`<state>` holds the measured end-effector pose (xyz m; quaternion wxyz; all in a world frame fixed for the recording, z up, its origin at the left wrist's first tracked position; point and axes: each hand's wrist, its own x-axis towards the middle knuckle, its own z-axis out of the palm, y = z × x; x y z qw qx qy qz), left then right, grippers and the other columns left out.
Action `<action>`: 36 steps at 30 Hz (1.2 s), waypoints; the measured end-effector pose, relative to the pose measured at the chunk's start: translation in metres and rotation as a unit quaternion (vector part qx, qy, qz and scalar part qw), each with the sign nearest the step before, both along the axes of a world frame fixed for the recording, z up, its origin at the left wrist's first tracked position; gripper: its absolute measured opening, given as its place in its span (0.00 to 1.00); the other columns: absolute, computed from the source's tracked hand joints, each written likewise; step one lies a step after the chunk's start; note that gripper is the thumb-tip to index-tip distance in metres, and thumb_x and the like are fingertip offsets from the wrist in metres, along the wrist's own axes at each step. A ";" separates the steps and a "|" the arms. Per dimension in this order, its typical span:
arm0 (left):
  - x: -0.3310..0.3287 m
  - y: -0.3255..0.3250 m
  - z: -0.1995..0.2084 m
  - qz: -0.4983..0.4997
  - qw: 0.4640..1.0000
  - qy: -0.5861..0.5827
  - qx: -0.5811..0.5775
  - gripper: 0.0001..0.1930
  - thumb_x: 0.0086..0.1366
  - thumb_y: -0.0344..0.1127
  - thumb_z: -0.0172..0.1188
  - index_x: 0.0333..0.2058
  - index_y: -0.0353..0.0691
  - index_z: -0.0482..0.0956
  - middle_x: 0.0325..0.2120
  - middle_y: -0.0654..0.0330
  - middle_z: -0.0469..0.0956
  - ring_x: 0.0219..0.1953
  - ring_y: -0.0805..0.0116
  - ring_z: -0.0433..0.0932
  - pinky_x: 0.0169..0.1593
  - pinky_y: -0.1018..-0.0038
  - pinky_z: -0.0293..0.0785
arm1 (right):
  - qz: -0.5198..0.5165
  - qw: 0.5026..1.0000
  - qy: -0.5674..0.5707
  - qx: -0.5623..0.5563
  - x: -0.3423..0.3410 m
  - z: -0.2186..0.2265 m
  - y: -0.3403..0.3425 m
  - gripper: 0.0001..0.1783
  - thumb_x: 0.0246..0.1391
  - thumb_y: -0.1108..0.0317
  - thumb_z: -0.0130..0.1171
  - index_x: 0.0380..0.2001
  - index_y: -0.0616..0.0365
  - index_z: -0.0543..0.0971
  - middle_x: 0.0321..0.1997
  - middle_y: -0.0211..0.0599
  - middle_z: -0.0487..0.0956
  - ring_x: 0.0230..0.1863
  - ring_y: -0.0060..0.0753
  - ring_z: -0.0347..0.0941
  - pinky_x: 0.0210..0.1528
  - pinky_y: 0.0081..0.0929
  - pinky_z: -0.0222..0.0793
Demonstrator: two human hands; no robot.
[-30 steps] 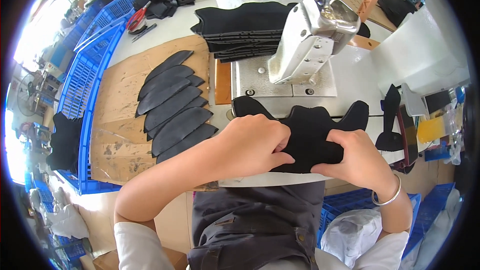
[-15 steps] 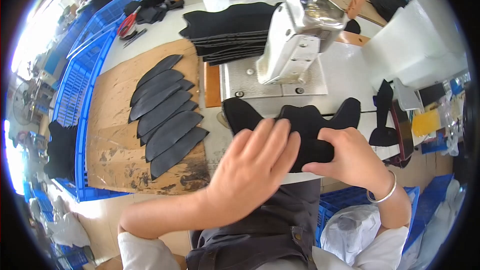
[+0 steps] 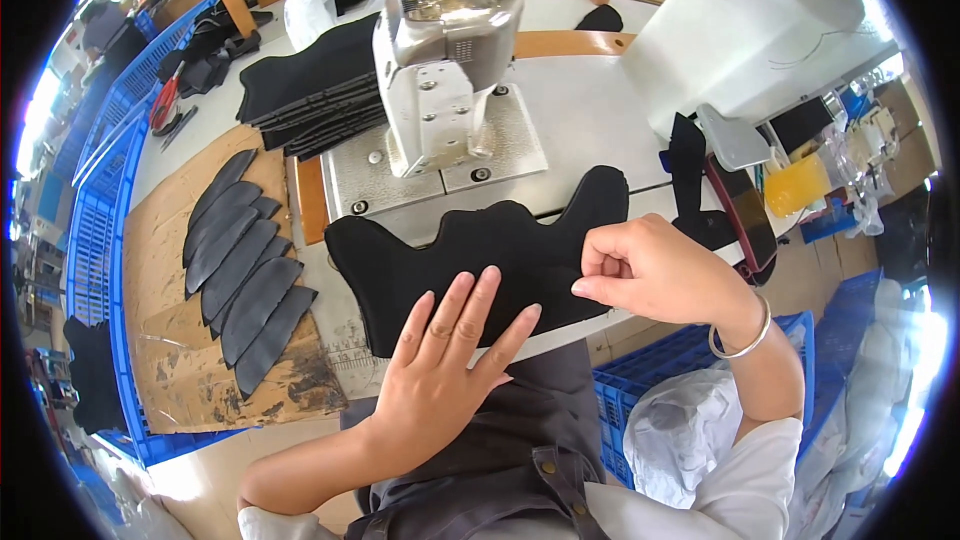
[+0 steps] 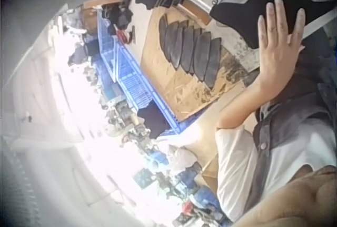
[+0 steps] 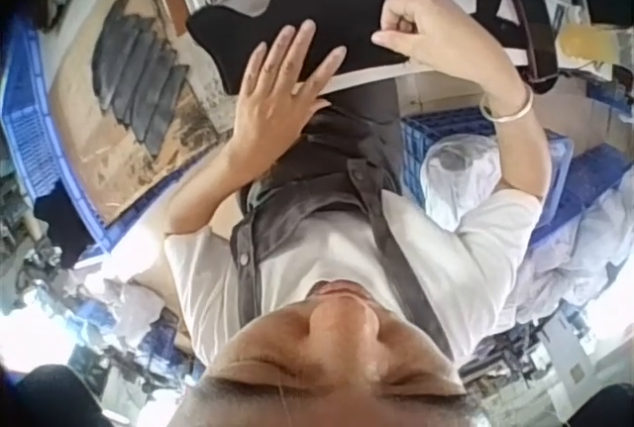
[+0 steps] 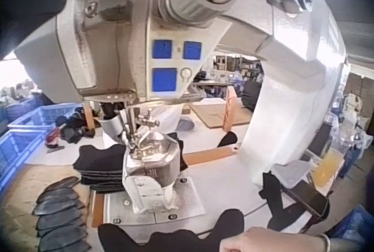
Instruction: The recorder is aligning and stitching black shoe upper components using a industrial sewing machine.
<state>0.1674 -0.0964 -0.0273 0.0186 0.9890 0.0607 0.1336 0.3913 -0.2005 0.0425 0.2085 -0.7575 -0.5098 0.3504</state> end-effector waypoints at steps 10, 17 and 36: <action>0.000 0.000 -0.001 -0.011 1.000 0.003 -0.004 0.35 0.52 0.47 0.63 0.61 0.54 0.67 0.64 0.47 0.59 0.64 0.50 0.61 0.62 0.55 0.60 | 0.019 0.998 -0.052 0.041 -0.001 -0.009 -0.008 0.11 0.51 0.65 0.63 0.24 0.61 0.76 0.19 0.41 0.78 0.22 0.42 0.76 0.26 0.33 0.68; 0.002 0.005 0.002 -0.002 1.000 -0.003 0.005 0.38 0.48 0.48 0.66 0.61 0.53 0.67 0.64 0.49 0.59 0.64 0.51 0.60 0.62 0.56 0.59 | 0.005 0.995 -0.084 0.062 -0.003 -0.012 -0.007 0.12 0.48 0.67 0.66 0.26 0.60 0.73 0.19 0.36 0.75 0.20 0.34 0.73 0.24 0.27 0.66; -0.034 0.026 -0.001 0.063 0.993 0.017 0.102 0.42 0.57 0.59 0.54 0.60 0.30 0.64 0.61 0.50 0.64 0.64 0.54 0.60 0.68 0.58 0.46 | 0.278 0.828 -0.386 0.296 -0.017 -0.030 -0.006 0.24 0.52 0.58 0.58 0.45 0.69 0.76 0.52 0.51 0.76 0.55 0.48 0.73 0.55 0.43 0.69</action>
